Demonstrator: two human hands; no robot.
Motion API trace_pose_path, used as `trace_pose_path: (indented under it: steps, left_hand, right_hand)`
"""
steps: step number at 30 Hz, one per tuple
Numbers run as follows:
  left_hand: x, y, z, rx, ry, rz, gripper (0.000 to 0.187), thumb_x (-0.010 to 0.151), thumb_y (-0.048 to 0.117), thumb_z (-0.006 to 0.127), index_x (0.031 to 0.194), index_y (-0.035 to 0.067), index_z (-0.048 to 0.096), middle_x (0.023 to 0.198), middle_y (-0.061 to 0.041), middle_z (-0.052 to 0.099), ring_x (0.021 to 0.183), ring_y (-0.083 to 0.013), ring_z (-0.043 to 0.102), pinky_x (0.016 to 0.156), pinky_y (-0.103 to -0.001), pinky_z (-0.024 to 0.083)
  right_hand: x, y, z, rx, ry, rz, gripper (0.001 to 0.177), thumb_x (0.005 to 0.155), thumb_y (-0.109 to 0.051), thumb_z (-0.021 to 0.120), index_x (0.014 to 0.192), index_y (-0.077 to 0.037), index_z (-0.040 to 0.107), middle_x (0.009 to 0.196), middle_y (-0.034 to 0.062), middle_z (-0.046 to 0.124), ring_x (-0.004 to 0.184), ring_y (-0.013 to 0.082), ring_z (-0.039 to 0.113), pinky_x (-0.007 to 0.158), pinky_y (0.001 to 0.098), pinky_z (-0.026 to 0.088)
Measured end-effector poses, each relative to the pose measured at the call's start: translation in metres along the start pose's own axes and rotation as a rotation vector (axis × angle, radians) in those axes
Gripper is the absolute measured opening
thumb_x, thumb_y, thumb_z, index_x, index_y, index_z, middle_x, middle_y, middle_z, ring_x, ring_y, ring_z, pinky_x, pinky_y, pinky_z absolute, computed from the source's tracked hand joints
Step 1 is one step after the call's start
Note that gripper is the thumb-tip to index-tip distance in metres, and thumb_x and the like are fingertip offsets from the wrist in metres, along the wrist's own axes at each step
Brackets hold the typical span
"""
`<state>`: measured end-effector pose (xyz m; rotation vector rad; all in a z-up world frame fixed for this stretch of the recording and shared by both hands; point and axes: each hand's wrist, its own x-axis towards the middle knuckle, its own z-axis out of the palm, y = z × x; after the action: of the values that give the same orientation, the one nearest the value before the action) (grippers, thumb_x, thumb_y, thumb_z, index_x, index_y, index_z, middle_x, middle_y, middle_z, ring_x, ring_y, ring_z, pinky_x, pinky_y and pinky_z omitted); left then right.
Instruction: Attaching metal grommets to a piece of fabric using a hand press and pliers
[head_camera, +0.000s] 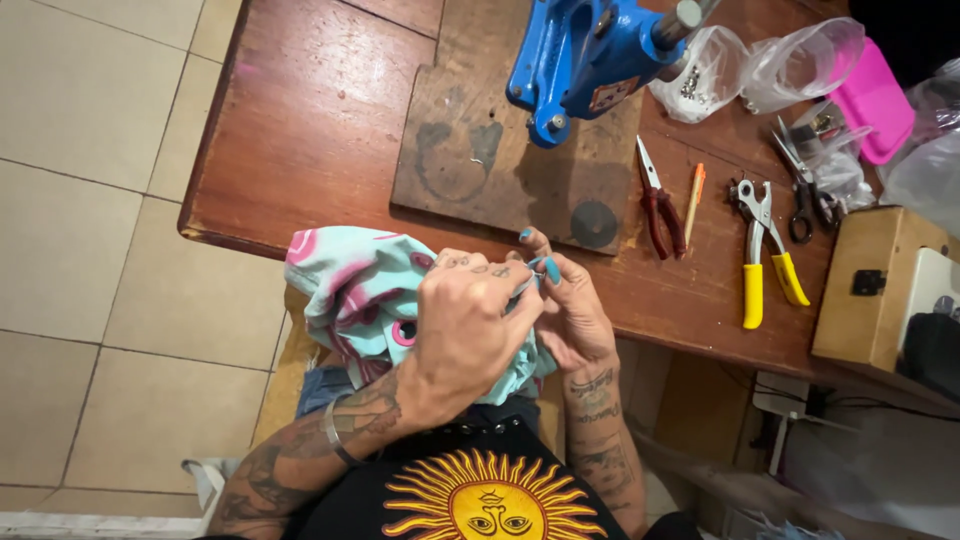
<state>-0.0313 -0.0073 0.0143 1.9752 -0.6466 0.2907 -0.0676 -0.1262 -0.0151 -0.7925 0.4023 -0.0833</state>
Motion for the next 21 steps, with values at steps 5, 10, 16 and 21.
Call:
trace_pose_path:
  steps: [5, 10, 16, 21]
  left_hand:
    - [0.000, 0.002, -0.001, -0.033, 0.016, 0.051, 0.006, 0.074, 0.006, 0.058, 0.068, 0.008, 0.060, 0.053, -0.007, 0.055, 0.055, -0.0244, 0.058, 0.060, -0.033, 0.046]
    - [0.000, 0.002, -0.005, -0.118, -0.018, 0.042, 0.008, 0.073, 0.004, 0.057, 0.066, 0.006, 0.058, 0.052, -0.009, 0.055, 0.054, -0.0266, 0.057, 0.062, -0.033, 0.045]
    - [0.004, -0.013, -0.006, -0.169, -0.160, -0.025, 0.006, 0.072, 0.014, 0.061, 0.067, 0.011, 0.060, 0.050, -0.007, 0.053, 0.057, -0.0270, 0.058, 0.061, -0.034, 0.045]
    - [0.036, -0.016, -0.029, -0.363, -0.463, -0.133, 0.005, 0.066, 0.019, 0.065, 0.069, 0.016, 0.065, 0.051, -0.009, 0.058, 0.052, -0.0272, 0.060, 0.053, -0.032, 0.045]
  right_hand:
    - [0.000, 0.011, -0.014, 0.036, -0.030, -0.061, 0.009, 0.071, -0.005, 0.067, 0.075, -0.001, 0.060, 0.096, 0.0113, 0.059, 0.086, 0.0219, 0.059, 0.077, 0.0317, 0.049]
    - [0.001, 0.021, -0.027, 0.042, -0.030, -0.076, 0.007, 0.072, -0.001, 0.064, 0.076, 0.000, 0.059, 0.096, 0.0114, 0.055, 0.085, 0.0228, 0.058, 0.078, 0.0331, 0.048]
    - [0.004, 0.025, -0.043, -0.030, -0.056, -0.071, 0.018, 0.072, -0.013, 0.067, 0.084, -0.002, 0.059, 0.104, 0.0111, 0.055, 0.088, 0.0202, 0.058, 0.076, 0.0302, 0.049]
    - [0.010, -0.009, -0.012, -0.135, -0.181, -0.089, 0.061, 0.073, -0.047, 0.061, 0.116, -0.005, 0.047, 0.112, 0.0104, 0.055, 0.095, 0.0174, 0.056, 0.075, 0.0268, 0.049]
